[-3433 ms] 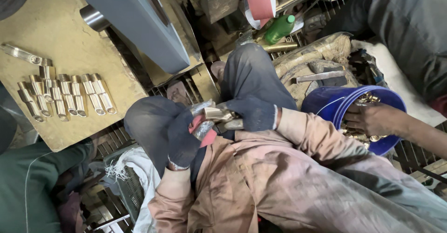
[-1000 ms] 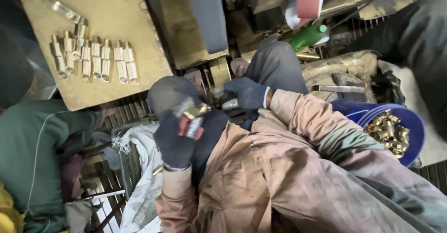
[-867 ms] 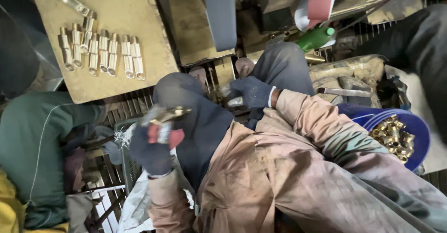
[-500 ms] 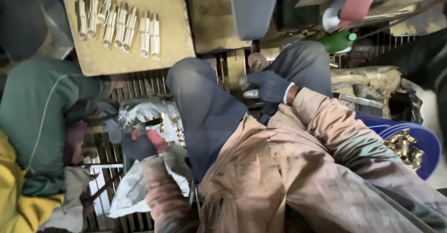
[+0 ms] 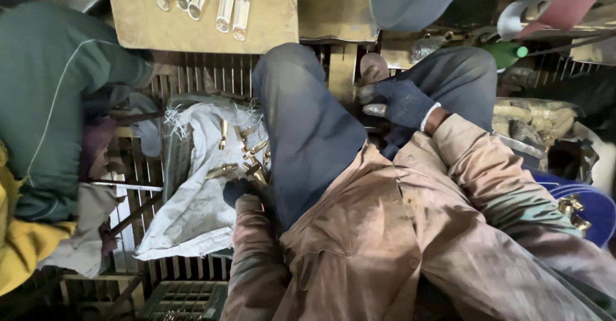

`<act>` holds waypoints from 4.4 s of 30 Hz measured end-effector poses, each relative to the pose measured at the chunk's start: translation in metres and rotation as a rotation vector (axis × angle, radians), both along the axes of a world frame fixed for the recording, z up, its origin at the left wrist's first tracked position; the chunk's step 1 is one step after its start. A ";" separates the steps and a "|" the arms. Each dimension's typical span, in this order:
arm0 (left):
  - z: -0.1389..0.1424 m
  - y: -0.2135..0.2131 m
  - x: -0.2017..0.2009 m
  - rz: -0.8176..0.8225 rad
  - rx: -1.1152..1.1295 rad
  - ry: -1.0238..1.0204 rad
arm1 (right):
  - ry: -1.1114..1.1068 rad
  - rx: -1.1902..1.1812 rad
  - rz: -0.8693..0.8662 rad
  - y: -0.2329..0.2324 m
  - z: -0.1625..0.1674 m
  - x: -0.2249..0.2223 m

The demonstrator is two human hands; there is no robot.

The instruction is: The person sits on the floor and repeatedly presses small brass-colored metal parts against a rotating grinding wheel to smooth their surfaces. They handle the parts one at a time, rotating them in gloved hands, and place the finished pieces on a nearby wooden board.

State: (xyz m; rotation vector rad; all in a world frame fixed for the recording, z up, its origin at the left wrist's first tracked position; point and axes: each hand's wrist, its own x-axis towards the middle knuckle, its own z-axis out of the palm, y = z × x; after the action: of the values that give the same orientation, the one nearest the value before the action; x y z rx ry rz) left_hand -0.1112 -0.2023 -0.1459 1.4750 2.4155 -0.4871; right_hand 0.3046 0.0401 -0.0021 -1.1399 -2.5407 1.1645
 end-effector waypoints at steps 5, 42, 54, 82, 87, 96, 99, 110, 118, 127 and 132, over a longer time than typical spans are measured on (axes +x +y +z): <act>-0.009 -0.006 0.003 -0.093 -0.158 0.064 | -0.050 -0.123 -0.186 -0.002 0.009 -0.004; 0.144 0.147 0.024 0.397 0.530 -1.300 | 0.111 -0.096 -0.181 -0.002 -0.026 -0.004; 0.139 0.350 0.041 -0.173 0.890 -0.801 | 0.150 -0.092 -0.198 0.002 -0.022 -0.009; 0.122 0.379 0.055 -0.409 0.774 -0.264 | 0.148 -0.158 -0.246 0.002 -0.022 -0.015; 0.122 0.379 0.047 -0.309 0.712 -0.330 | 0.035 -0.189 -0.264 0.004 -0.016 -0.016; 0.157 0.320 0.006 0.216 0.718 -1.226 | 0.185 -0.187 -0.278 0.003 -0.014 -0.015; 0.176 0.278 0.021 0.305 0.571 -1.438 | 0.289 -0.161 -0.295 -0.003 0.004 -0.020; 0.216 0.201 0.160 -0.212 0.483 -1.549 | 0.386 -0.467 -0.477 -0.047 0.073 -0.023; 0.223 0.201 0.162 -0.165 0.495 -1.410 | 0.745 -0.458 -0.573 -0.058 0.079 0.027; 0.204 0.236 0.163 -0.394 0.342 -1.297 | 0.786 -0.447 -0.545 -0.014 0.060 0.048; 0.152 0.288 0.177 -0.291 0.348 -1.567 | 0.808 -0.450 -0.629 0.030 0.025 0.049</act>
State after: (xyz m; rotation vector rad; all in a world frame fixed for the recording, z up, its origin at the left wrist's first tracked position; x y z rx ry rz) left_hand 0.0654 0.0861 0.0064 1.3956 1.0247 0.8269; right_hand 0.3533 0.0702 0.0234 -1.0980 -1.2449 1.5918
